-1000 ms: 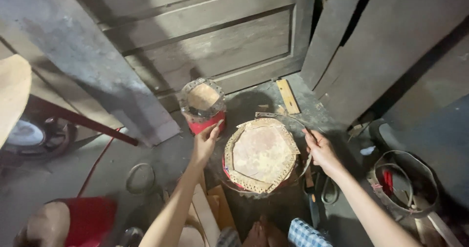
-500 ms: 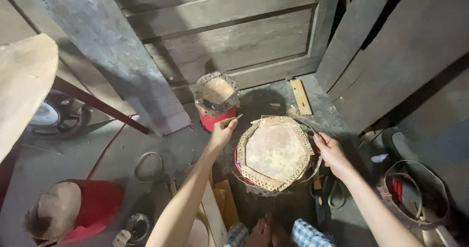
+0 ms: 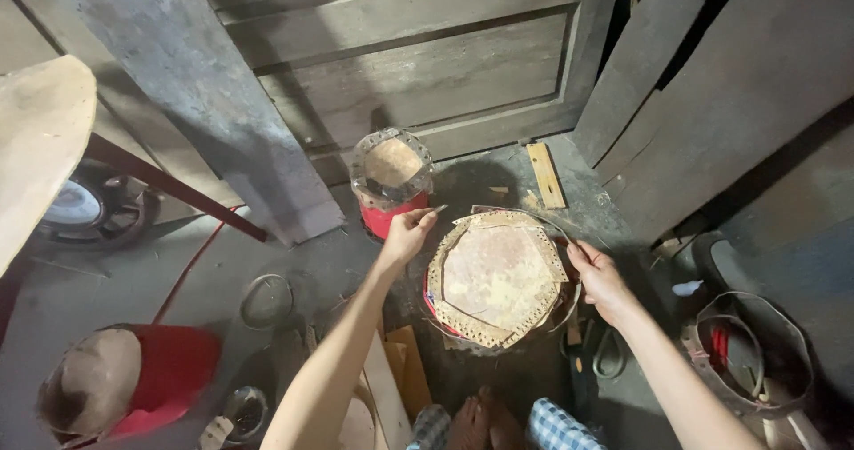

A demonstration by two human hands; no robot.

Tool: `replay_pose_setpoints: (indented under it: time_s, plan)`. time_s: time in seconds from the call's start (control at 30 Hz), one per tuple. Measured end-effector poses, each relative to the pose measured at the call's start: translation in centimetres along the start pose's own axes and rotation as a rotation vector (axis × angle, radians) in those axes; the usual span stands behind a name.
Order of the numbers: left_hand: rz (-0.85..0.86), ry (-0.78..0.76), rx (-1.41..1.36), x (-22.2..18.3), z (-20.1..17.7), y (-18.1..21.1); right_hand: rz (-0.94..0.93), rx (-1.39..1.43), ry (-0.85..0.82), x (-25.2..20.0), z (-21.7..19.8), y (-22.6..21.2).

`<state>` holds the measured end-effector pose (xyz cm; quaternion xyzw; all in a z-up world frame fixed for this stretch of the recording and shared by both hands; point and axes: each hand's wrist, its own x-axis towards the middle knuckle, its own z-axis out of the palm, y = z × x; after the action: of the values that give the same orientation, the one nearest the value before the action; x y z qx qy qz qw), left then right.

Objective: Assembling a drum head by stretching a skin over a frame and securing it with a metal hoop and wire.

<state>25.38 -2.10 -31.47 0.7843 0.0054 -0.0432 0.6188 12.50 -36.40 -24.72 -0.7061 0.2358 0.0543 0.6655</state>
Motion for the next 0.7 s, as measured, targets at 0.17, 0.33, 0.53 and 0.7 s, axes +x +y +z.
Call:
replay_pose_setpoints:
  time_s: [0.17,0.33,0.53,0.7]
  plan:
    - [0.000,-0.038,0.113,0.0,-0.5,1.2,0.016,0.017,-0.008,0.2,-0.3,1.3]
    - [0.041,-0.003,0.115,-0.2,-0.3,2.3,-0.012,0.023,0.023,1.1,-0.9,2.8]
    - [0.006,0.024,0.076,0.9,0.8,0.7,-0.032,0.020,0.058,0.2,-0.9,2.2]
    - [-0.041,0.073,-0.049,-0.5,0.5,3.3,-0.084,0.054,0.100,-3.0,0.2,-0.5]
